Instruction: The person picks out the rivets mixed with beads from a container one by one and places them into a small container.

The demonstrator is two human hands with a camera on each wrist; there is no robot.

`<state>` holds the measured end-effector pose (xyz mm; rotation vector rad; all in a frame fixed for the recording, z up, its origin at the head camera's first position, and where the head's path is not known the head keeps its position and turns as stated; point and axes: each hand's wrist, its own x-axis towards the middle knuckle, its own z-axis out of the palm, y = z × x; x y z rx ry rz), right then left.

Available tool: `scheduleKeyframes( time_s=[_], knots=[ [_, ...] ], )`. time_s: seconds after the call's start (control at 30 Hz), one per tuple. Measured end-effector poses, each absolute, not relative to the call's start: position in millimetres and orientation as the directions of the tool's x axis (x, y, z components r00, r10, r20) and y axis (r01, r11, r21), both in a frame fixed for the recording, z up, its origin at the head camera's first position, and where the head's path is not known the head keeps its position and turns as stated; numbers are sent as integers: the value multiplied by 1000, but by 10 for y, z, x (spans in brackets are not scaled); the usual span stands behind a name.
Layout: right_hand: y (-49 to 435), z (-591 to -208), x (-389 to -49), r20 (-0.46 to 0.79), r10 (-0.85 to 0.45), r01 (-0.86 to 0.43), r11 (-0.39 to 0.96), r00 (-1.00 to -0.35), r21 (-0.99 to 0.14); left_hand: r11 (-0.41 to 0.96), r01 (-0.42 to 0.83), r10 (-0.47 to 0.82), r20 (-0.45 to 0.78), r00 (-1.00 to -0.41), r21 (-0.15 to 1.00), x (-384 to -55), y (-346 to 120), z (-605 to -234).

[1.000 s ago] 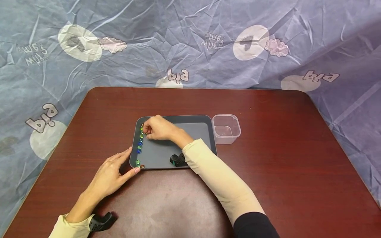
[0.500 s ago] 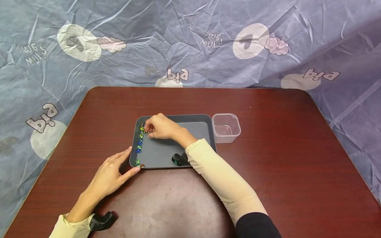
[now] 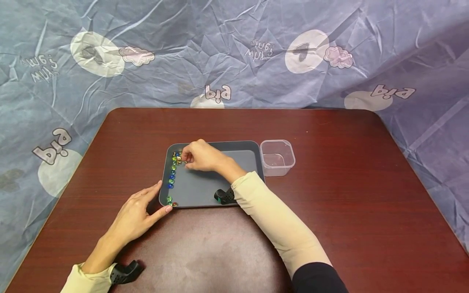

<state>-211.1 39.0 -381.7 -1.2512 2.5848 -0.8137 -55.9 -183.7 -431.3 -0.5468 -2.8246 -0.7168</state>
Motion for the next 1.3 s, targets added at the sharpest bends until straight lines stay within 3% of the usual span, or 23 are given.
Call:
scheduleKeyframes(
  time_s=[1.3],
  knots=[
    [769, -3791, -2078, 135, -730, -673, 520, -670, -526, 819, 372, 298, 229, -927, 437, -547, -1828, -4311]
  ],
)
